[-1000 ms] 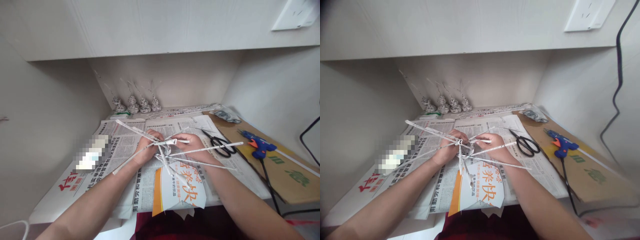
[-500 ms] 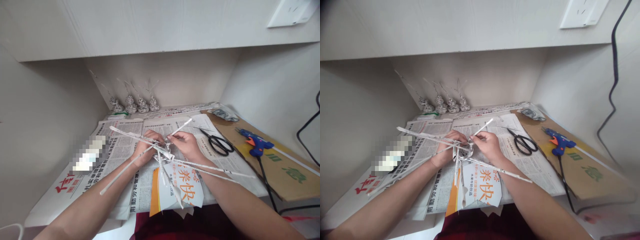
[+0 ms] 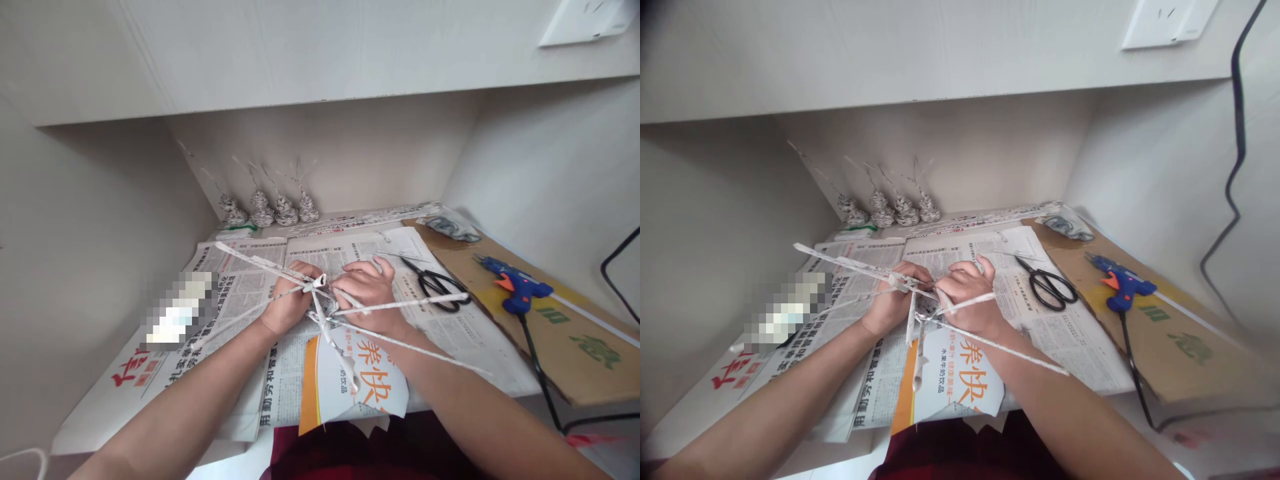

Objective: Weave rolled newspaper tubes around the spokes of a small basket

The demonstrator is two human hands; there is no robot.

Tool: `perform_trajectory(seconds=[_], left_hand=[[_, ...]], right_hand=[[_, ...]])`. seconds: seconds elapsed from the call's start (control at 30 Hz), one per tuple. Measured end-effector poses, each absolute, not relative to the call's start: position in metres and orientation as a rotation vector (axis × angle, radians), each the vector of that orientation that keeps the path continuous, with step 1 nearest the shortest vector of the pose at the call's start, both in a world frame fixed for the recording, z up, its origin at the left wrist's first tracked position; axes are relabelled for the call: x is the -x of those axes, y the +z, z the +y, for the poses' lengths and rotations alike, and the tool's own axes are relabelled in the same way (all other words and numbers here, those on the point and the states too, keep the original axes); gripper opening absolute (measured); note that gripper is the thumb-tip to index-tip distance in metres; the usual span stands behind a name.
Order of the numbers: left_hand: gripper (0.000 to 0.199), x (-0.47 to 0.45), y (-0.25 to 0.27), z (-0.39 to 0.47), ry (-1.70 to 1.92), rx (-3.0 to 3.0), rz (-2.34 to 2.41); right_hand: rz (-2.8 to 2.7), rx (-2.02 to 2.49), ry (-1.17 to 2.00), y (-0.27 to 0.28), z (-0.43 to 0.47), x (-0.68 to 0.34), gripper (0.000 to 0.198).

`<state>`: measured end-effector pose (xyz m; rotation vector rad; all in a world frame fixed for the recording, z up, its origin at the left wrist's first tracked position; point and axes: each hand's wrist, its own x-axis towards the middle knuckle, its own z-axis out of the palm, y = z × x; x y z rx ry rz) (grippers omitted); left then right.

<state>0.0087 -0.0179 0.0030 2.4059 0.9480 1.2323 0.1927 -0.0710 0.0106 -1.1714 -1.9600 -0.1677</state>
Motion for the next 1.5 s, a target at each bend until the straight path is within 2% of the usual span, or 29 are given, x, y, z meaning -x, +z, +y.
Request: perform_trajectory(seconds=[0.27, 0.47, 0.6, 0.77, 0.9, 1.17, 1.37, 1.5], left_hand=[[0.010, -0.010, 0.002, -0.019, 1.223, -2.390, 0.919], [0.023, -0.012, 0.001, -0.022, 1.187, -2.279, 1.058], [0.032, -0.012, -0.001, -0.023, 1.193, -2.180, 1.093], [0.023, -0.012, -0.005, -0.019, 1.188, -2.160, 1.097], [0.022, -0.014, -0.006, -0.020, 1.089, -2.049, 1.020], [0.017, -0.017, -0.001, -0.024, 1.076, -1.918, 1.006], [0.015, -0.016, 0.003, -0.029, 0.970, -1.946, 1.104], [0.012, -0.017, 0.004, -0.032, 1.052, -2.096, 1.075]], right_hand=[[-1.974, 1.194, -0.044, 0.007, -0.066, -0.193, 0.010], [-1.887, 1.300, -0.051, 0.014, -0.069, -0.192, 0.022], [-1.920, 1.287, -0.031, 0.014, -0.067, -0.192, 0.022], [-1.895, 1.315, -0.124, 0.014, -0.068, -0.192, 0.020], [-1.920, 1.327, -0.200, 0.014, -0.071, -0.190, 0.001], [-1.641, 1.352, 0.012, 0.012, -0.067, -0.191, 0.008], [-1.757, 1.344, -0.180, 0.011, -0.066, -0.192, 0.007], [-1.669, 1.290, -0.003, 0.014, -0.068, -0.194, 0.009]])
